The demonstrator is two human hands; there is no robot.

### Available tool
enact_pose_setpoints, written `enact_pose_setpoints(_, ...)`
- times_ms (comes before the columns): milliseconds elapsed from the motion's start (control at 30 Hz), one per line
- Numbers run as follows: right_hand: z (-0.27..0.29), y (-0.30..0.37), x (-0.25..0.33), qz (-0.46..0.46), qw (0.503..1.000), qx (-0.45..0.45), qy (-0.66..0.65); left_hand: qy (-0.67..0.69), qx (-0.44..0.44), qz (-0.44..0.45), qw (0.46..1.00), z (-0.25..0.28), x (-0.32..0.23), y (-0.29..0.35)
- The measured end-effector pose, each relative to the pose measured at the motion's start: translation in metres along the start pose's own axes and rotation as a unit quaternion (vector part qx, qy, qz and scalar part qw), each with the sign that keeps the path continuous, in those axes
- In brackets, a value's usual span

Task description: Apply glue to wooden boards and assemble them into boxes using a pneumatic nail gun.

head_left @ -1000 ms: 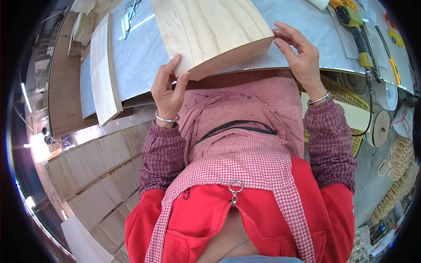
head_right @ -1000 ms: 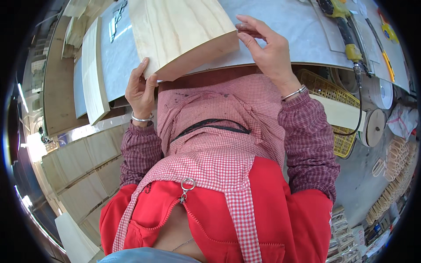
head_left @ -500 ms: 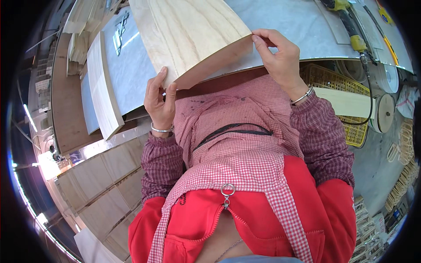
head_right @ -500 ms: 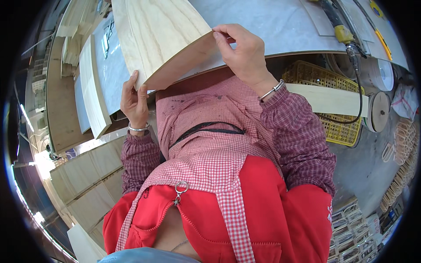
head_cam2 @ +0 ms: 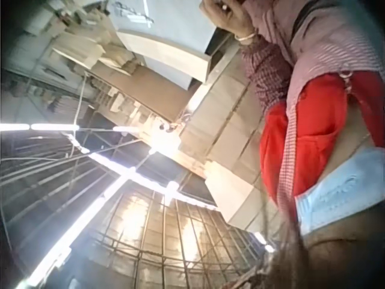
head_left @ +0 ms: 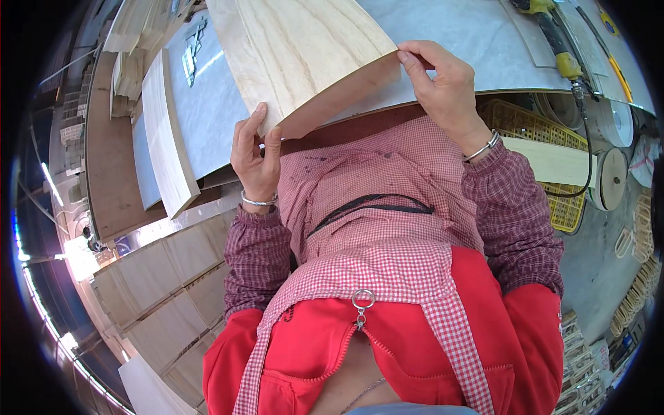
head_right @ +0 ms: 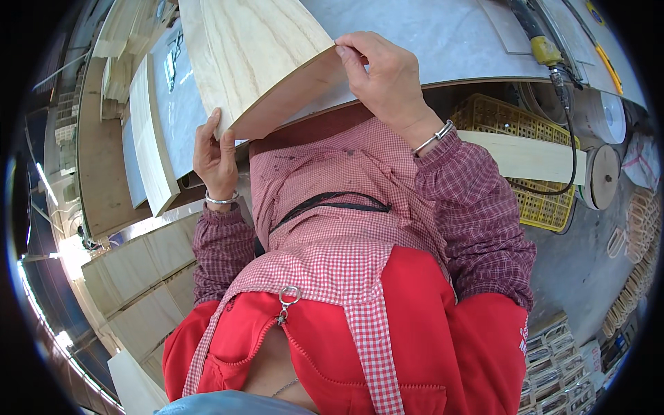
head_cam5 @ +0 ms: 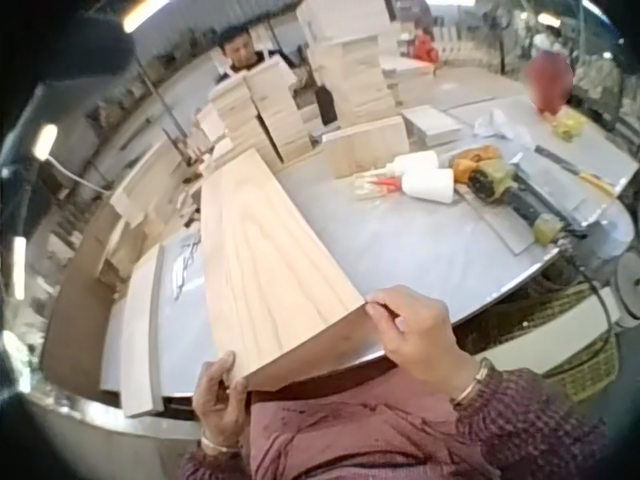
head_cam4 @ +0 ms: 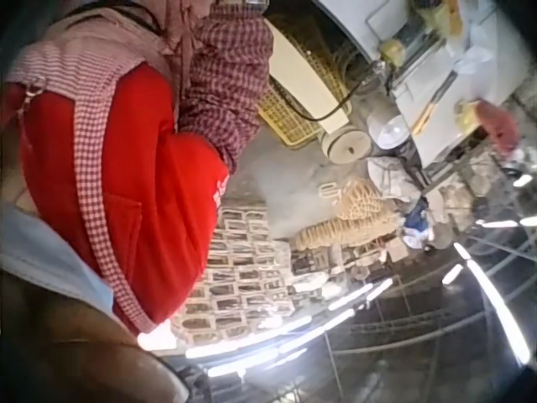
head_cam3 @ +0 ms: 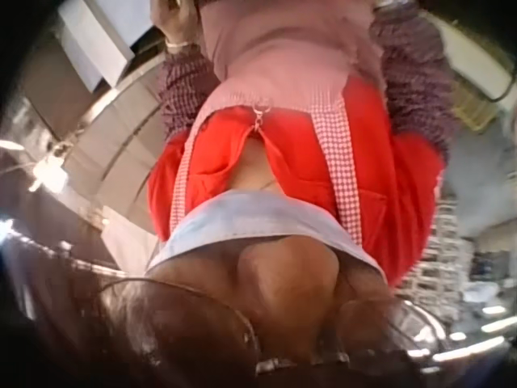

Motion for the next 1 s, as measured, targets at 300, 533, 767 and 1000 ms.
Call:
enact_pose_setpoints(300,-0.003,-0.001,0.005,0.035,0.999,0.029,-0.012,-0.176,0.019,-0.011,0.984,0.001,-0.019,-0.005)
enact_pose_setpoints(533,-0.007,-0.002,-0.008,0.012,0.993,0.049,-0.109,-0.193,0.067,-0.192,0.960,-0.040,-0.074,-0.043)
enact_pose_setpoints(767,-0.012,-0.007,-0.003,0.015,0.990,0.066,-0.122,-0.168,0.093,-0.207,0.959,-0.067,-0.059,-0.051)
enact_pose_setpoints(1000,-0.010,-0.010,-0.001,0.017,0.990,0.064,-0.125,-0.158,0.091,-0.195,0.964,-0.071,-0.059,-0.054)
Point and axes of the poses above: each hand's wrist, its own y-axis away from the middle knuckle, its own z-axis out of the back of the hand, x = y × z, the point moved 7 cm from there along -y, towards the middle knuckle, and after that the axes turned 7 degrees about y, right-handed, at the moved point
